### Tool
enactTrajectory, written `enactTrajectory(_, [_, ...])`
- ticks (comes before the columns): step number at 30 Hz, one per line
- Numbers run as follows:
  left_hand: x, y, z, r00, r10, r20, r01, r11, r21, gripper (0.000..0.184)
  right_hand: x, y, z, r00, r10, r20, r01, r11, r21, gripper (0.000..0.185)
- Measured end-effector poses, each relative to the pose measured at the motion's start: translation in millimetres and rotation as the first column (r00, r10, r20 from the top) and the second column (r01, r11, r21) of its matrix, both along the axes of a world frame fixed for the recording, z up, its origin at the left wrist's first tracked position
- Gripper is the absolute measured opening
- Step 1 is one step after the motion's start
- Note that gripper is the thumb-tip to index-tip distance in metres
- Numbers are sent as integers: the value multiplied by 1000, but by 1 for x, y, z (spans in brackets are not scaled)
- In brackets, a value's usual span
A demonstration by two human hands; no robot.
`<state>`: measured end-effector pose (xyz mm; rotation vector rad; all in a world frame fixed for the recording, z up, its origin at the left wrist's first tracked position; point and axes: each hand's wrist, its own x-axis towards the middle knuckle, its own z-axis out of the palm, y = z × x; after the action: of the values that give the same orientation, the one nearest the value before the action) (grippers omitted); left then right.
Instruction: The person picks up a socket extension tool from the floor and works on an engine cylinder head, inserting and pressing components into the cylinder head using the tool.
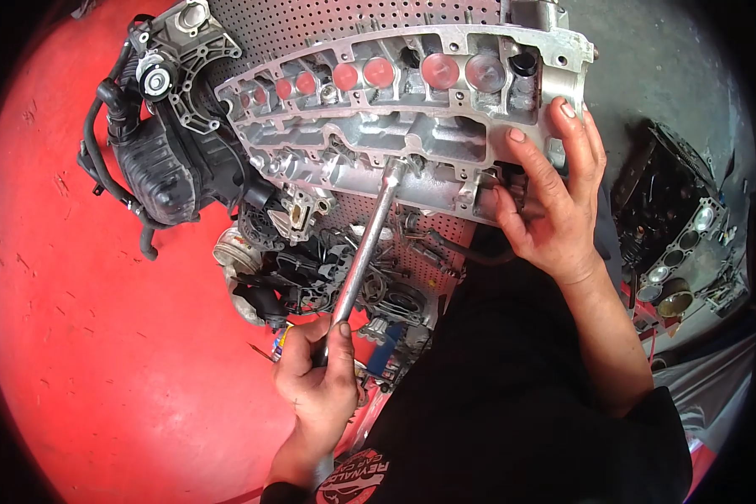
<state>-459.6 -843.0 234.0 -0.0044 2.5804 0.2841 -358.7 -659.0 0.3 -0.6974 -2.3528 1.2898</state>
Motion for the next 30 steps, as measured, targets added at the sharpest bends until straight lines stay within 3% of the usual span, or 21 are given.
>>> enactTrajectory(4, [0,-8,1,999,-53,10,53,997,-60,6,0,0,-1,1000,2,3,-2,1000,-3,68])
enactTrajectory(6, [2,-10,-2,997,-41,-65,40,999,-7,9,0,0,-1,1000,-1,-3,1,1000,-2,67])
enactTrajectory(10, [-1,-1,1,999,-32,-2,32,999,-39,6,2,2,-3,999,42,5,-42,998,44,66])
enactTrajectory(22, [6,7,0,997,79,3,-79,996,-33,5,0,0,0,1000,4,-12,-4,1000,3,68])
enactTrajectory(24, [15,0,-3,995,75,-64,-70,994,86,9,0,0,1,1000,11,14,-11,1000,2,68])
enactTrajectory(26, [22,-7,4,999,-5,-49,6,1000,24,11,-2,1,-1,1000,22,2,-22,1000,22,67])
enactTrajectory(28, [28,-8,8,982,-187,-27,187,982,4,14,1,1,0,999,32,2,-32,999,36,67])
enactTrajectory(30, [31,0,10,990,-140,-5,140,990,16,16,0,1,-1,999,37,-8,-36,999,37,67])
